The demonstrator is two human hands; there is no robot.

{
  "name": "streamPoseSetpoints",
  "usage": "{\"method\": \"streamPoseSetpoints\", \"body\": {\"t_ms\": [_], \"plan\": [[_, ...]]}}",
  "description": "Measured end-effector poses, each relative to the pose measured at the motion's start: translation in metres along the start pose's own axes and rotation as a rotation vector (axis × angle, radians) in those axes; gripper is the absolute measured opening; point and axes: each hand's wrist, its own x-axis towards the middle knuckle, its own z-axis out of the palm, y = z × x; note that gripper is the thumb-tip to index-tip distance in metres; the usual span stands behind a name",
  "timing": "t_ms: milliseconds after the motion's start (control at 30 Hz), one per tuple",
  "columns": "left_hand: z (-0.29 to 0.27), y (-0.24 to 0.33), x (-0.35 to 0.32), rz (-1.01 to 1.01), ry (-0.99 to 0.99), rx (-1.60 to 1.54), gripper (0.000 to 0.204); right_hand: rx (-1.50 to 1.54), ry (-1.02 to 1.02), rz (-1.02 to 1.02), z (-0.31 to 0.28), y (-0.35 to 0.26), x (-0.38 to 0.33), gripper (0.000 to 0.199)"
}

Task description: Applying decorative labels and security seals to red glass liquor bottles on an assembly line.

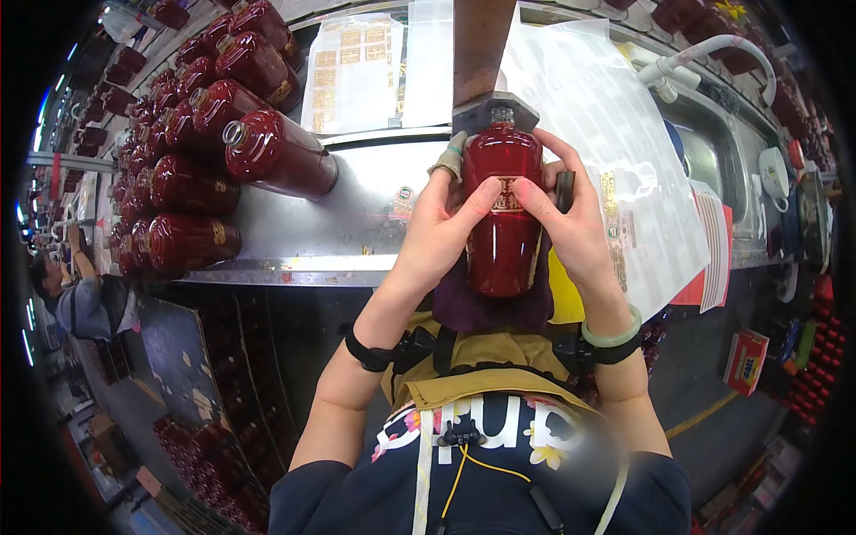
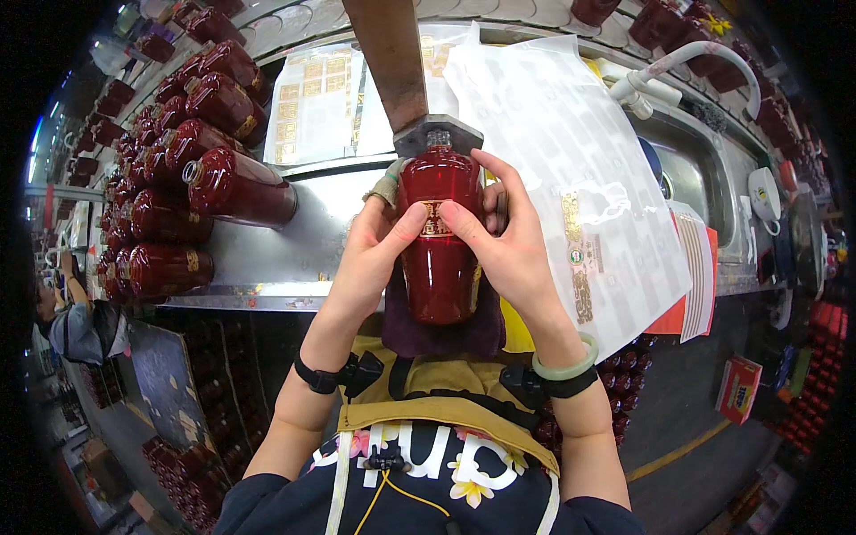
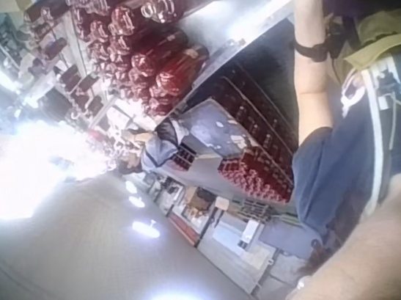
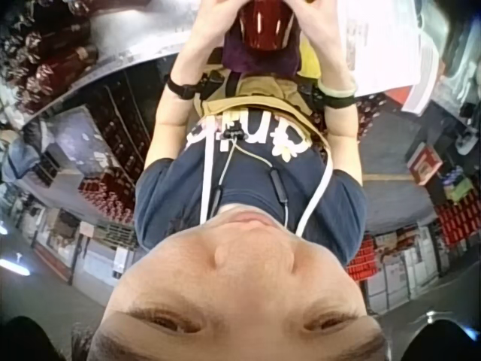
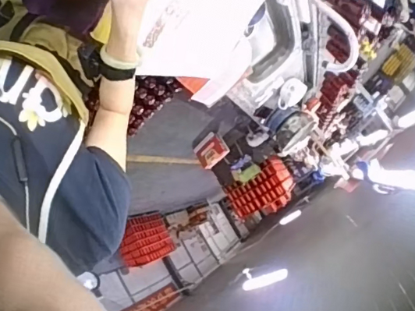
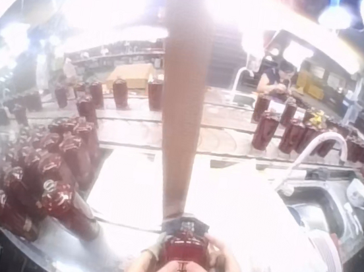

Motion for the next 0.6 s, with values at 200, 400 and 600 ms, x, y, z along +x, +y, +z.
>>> {"method": "streamPoseSetpoints", "body": {"t_ms": [200,400,600], "plan": [[0.0041,0.0041,-0.0007,-0.049,0.046,-0.051,0.081,0.093,-0.037,0.013,-0.0015,-0.0025,-0.0022,0.066],[0.0017,0.0009,-0.0015,-0.020,0.019,-0.004,0.081,0.048,-0.031,0.000,-0.0001,-0.0002,-0.0014,0.066],[0.0030,0.0003,-0.0015,-0.012,0.030,-0.010,0.078,0.010,-0.019,-0.001,-0.0012,0.0000,-0.0010,0.066]]}}
